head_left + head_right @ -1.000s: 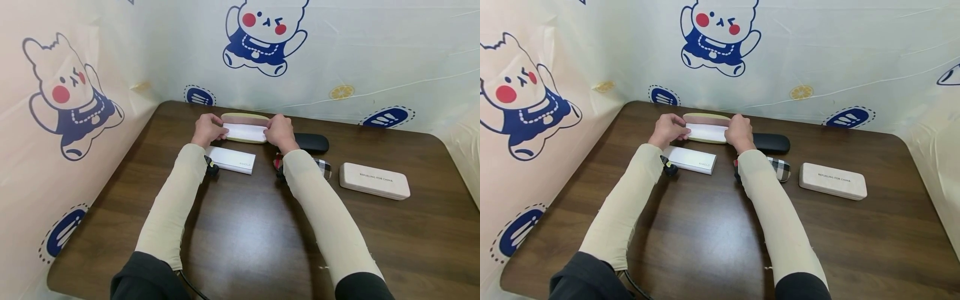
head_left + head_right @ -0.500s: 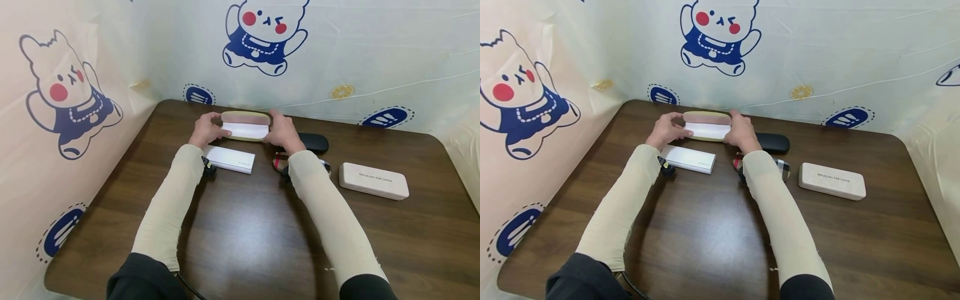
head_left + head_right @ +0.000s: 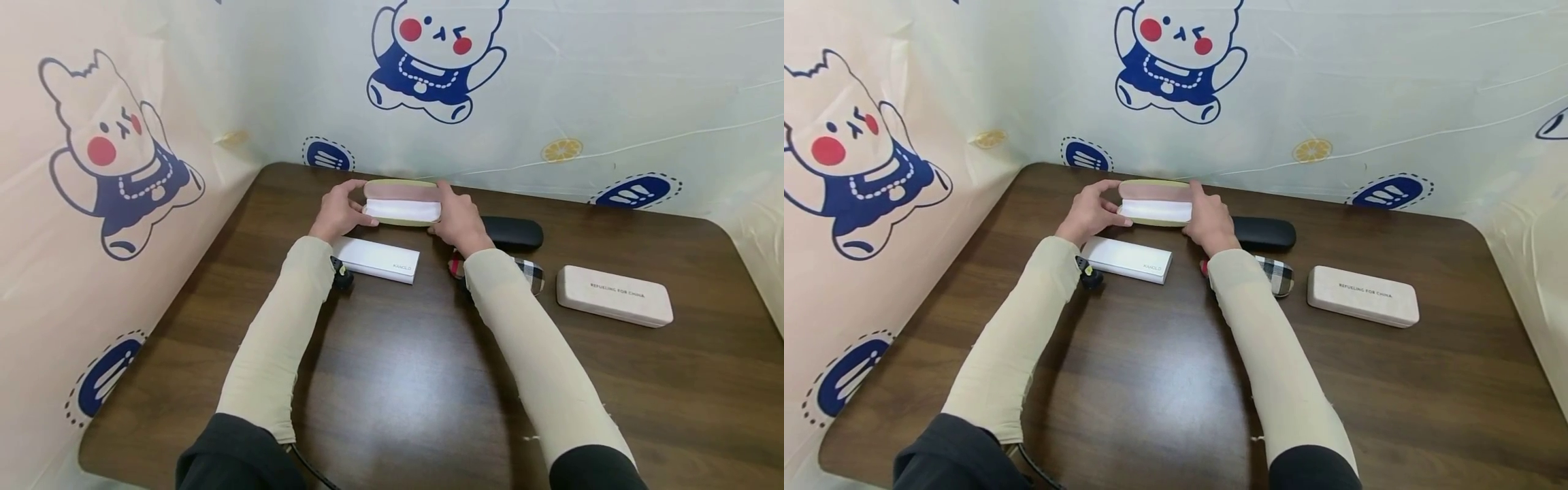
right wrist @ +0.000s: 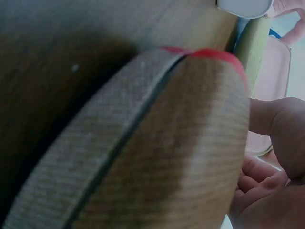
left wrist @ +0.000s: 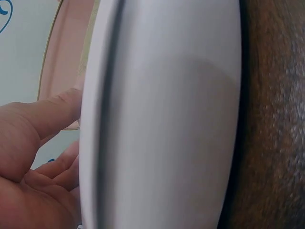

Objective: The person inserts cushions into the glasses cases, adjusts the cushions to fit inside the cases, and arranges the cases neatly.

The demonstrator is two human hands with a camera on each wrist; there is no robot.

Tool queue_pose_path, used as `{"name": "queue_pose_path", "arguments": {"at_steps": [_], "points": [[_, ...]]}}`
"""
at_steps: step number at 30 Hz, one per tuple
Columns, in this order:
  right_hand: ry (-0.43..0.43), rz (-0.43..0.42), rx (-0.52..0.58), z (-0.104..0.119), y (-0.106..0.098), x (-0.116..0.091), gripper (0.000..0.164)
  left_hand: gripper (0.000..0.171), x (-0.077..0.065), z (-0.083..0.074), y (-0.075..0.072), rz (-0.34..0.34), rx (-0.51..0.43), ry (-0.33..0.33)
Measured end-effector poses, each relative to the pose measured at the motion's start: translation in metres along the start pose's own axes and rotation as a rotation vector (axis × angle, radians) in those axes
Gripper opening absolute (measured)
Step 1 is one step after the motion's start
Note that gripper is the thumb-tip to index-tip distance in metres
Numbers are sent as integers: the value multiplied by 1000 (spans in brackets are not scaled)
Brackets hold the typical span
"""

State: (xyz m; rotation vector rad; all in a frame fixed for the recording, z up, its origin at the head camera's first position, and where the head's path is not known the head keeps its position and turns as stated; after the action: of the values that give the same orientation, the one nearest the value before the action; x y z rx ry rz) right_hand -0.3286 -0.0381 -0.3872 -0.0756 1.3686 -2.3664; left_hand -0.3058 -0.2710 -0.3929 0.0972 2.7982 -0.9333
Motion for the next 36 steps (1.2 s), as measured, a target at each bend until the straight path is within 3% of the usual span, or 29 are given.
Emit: {"name": "queue_pose_path", "arguments": {"at_steps": [6, 13, 21, 30, 36], "points": [[-9, 9, 31, -1, 1, -1, 92, 85, 0, 3, -1, 2, 21, -31], [-13, 3, 40, -2, -1, -2, 83, 80, -1, 5, 0, -7, -3, -22], [-5, -42, 18, -3, -3, -3, 33, 47, 1, 7, -2, -64, -48, -16], [-22, 9, -15, -1, 0, -6, 30, 46, -2, 8, -1, -45, -50, -49], [-45, 51, -85, 3, 4, -8, 33, 43, -3, 7, -2, -69, 48, -46]]}}
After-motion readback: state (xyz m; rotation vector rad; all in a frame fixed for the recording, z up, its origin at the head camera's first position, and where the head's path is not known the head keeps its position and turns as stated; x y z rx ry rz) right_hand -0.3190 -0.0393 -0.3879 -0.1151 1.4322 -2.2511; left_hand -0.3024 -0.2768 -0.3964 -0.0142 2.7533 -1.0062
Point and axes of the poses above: each hand's wrist, its own x-axis towards the middle knuckle, its own y-axis out of the palm, z = x × y, the point moved 6 cm from there along x, towards the middle knuckle, and after that the axes turned 8 degrees about z, right-handed, at the moved point
